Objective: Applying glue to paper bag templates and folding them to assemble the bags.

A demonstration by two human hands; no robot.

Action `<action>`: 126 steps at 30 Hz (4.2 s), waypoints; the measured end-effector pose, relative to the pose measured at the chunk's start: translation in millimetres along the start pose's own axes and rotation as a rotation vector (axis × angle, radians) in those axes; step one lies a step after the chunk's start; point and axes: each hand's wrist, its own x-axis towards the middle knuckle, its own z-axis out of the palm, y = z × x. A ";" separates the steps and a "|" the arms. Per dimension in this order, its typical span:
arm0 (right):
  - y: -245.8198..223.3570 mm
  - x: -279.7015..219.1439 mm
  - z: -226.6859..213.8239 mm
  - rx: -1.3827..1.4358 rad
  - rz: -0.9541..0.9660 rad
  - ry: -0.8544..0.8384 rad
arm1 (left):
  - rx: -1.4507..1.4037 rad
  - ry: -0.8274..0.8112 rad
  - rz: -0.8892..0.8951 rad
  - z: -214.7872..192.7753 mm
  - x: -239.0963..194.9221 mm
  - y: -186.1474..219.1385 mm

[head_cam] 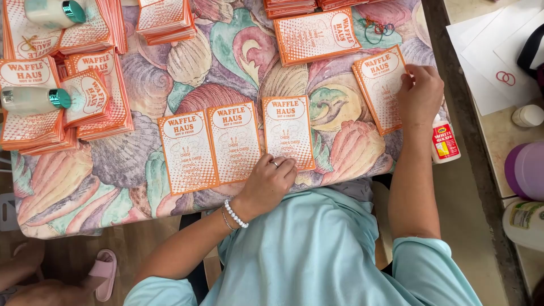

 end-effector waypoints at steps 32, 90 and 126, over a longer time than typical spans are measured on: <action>-148.2 -96.6 -35.1 1.396 0.632 -0.257 | -0.660 0.567 -0.378 11.0 57.0 19.2; -79.9 -42.9 -67.9 0.247 0.108 -0.326 | -0.246 -0.186 -0.132 17.1 23.0 -18.7; -36.3 -115.2 -142.3 0.516 0.170 0.256 | -0.206 -0.186 -0.046 -12.7 -7.1 -32.9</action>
